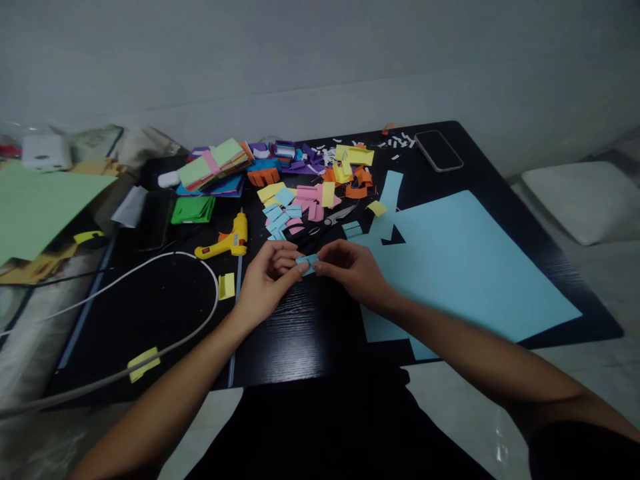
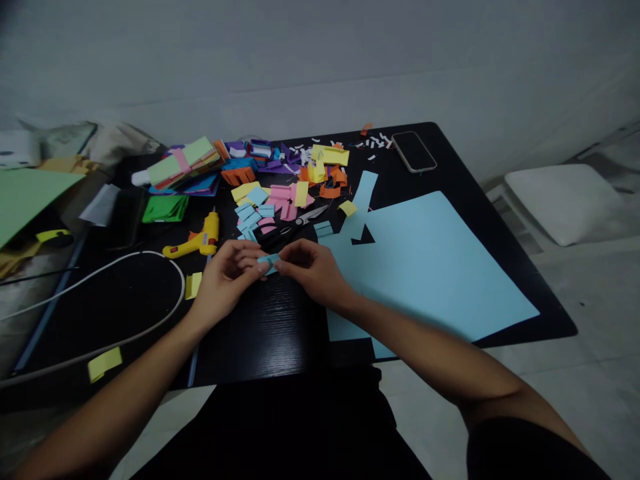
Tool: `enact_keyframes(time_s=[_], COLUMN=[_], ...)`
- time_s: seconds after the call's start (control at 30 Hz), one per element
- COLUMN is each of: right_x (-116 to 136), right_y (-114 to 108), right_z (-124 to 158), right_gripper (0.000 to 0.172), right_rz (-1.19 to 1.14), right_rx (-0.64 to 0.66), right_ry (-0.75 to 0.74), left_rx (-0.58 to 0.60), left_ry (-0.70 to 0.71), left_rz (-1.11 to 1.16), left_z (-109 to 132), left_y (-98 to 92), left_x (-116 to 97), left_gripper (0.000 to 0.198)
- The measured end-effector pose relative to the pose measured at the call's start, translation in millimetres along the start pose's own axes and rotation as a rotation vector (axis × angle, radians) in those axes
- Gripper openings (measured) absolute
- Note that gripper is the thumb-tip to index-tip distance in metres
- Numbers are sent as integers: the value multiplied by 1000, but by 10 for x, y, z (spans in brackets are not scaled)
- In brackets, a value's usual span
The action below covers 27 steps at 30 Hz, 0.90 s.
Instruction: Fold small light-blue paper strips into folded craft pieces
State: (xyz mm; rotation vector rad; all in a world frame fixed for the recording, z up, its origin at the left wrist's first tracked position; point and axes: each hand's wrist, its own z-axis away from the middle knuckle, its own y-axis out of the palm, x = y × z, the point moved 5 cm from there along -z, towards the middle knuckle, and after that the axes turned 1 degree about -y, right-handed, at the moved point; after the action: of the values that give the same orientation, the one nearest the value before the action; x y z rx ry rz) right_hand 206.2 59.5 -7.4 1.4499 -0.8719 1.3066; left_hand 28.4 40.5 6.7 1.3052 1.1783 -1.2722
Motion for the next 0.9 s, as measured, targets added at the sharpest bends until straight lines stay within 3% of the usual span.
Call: enact_keyframes(time_s=[0.3,0.53,0.9], right_x=[8,8,-11], right_y=[17,24,13], right_z=[14,21,29], right_gripper=[38,31,36], right_rz=[-52,18,18], right_rx=[-23,19,-41], right_ry=[2,6,-26], left_rx=[-44,-74,-119], left_ry=[18,67,-3], left_rz=[-25,-61,8], left_z=[10,17,-6], left_y=[3,5,-43], left_x=[-62,-62,11], left_gripper=[33,30,32])
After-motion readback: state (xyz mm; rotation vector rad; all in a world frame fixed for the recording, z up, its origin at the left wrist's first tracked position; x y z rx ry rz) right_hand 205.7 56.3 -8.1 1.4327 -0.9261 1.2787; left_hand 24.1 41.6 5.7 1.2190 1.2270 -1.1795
